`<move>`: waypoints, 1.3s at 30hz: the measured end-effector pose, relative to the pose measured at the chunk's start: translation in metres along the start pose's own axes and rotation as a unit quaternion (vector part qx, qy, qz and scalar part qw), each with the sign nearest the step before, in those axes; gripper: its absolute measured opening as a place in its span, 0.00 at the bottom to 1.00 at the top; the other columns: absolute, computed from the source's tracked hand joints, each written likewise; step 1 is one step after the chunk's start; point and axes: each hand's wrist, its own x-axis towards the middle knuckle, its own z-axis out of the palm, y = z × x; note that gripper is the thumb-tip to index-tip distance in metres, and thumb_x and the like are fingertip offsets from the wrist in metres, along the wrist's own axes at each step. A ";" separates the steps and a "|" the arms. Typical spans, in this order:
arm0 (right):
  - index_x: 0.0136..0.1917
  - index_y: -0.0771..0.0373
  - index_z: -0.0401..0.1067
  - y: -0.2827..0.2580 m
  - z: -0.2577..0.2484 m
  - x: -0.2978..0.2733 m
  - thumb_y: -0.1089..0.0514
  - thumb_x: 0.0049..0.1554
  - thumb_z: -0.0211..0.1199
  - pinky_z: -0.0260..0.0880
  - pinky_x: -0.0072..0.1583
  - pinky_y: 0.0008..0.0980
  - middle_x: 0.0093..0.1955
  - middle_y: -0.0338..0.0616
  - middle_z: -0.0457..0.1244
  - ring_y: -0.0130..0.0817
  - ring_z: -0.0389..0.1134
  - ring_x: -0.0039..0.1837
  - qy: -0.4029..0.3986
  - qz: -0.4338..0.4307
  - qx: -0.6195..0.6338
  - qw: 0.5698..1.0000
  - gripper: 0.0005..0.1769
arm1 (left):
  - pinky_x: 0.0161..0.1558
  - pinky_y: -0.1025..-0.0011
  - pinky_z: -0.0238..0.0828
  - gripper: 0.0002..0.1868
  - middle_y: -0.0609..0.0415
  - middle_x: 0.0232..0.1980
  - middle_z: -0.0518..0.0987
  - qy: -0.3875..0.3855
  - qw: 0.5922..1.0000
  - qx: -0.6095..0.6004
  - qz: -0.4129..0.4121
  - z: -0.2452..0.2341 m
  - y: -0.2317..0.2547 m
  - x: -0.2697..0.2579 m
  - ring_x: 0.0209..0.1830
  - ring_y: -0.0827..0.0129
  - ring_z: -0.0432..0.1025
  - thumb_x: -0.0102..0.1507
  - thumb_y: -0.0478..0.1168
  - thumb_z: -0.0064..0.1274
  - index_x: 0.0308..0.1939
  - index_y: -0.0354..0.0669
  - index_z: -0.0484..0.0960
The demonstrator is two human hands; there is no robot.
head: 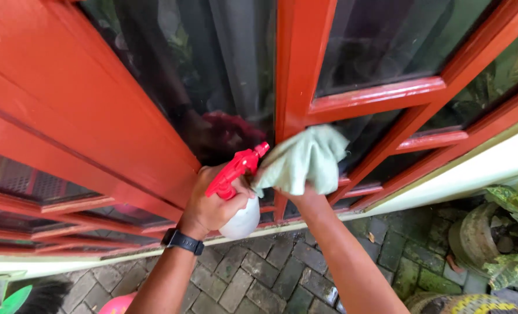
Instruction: Cleaning the glass panels of a wooden-framed door using a spray bottle and a cloth.
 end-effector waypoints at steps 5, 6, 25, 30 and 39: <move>0.68 0.65 0.64 -0.022 -0.022 -0.081 0.61 0.51 0.68 0.58 0.72 0.60 0.66 0.61 0.60 0.65 0.62 0.68 -0.010 -0.003 -0.004 1.000 0.33 | 0.41 0.69 0.78 0.03 0.52 0.31 0.84 0.002 0.996 -0.026 0.089 0.000 0.006 0.000 0.32 0.64 0.81 0.50 0.28 0.53 0.23 0.38 0.76; 0.68 0.65 0.64 -0.028 -0.034 -0.082 0.61 0.51 0.68 0.58 0.72 0.60 0.66 0.61 0.60 0.65 0.62 0.68 -0.005 -0.008 -0.007 1.000 0.33 | 0.41 0.69 0.78 0.03 0.52 0.31 0.84 0.004 0.995 -0.025 0.096 0.001 0.003 0.001 0.32 0.64 0.81 0.50 0.28 0.53 0.23 0.38 0.76; 0.63 0.72 0.68 -0.018 -0.060 0.110 0.54 0.61 0.56 0.57 0.66 0.68 0.65 0.66 0.59 0.72 0.60 0.64 0.056 -0.093 -0.496 0.861 0.22 | 0.41 0.69 0.78 0.05 0.54 0.28 0.83 -0.005 0.995 -0.010 0.098 0.004 -0.013 -0.005 0.31 0.65 0.81 0.52 0.30 0.53 0.23 0.41 0.75; 0.56 0.58 0.72 -0.024 -0.015 -0.020 0.44 0.56 0.59 0.66 0.59 0.54 0.54 0.46 0.67 0.48 0.67 0.57 -0.187 -0.466 -0.855 0.129 0.20 | 0.38 0.69 0.78 0.04 0.54 0.29 0.83 0.001 0.995 -0.022 0.095 0.002 -0.004 -0.002 0.31 0.65 0.81 0.52 0.30 0.54 0.23 0.40 0.75; 0.55 0.59 0.74 -0.037 -0.060 -0.122 0.51 0.58 0.63 0.70 0.61 0.45 0.52 0.44 0.69 0.44 0.70 0.55 -0.299 -0.469 -0.503 -0.662 0.15 | 0.38 0.70 0.79 0.04 0.54 0.29 0.83 -0.004 0.996 -0.015 0.087 0.001 0.003 -0.002 0.31 0.66 0.82 0.51 0.30 0.54 0.23 0.40 0.76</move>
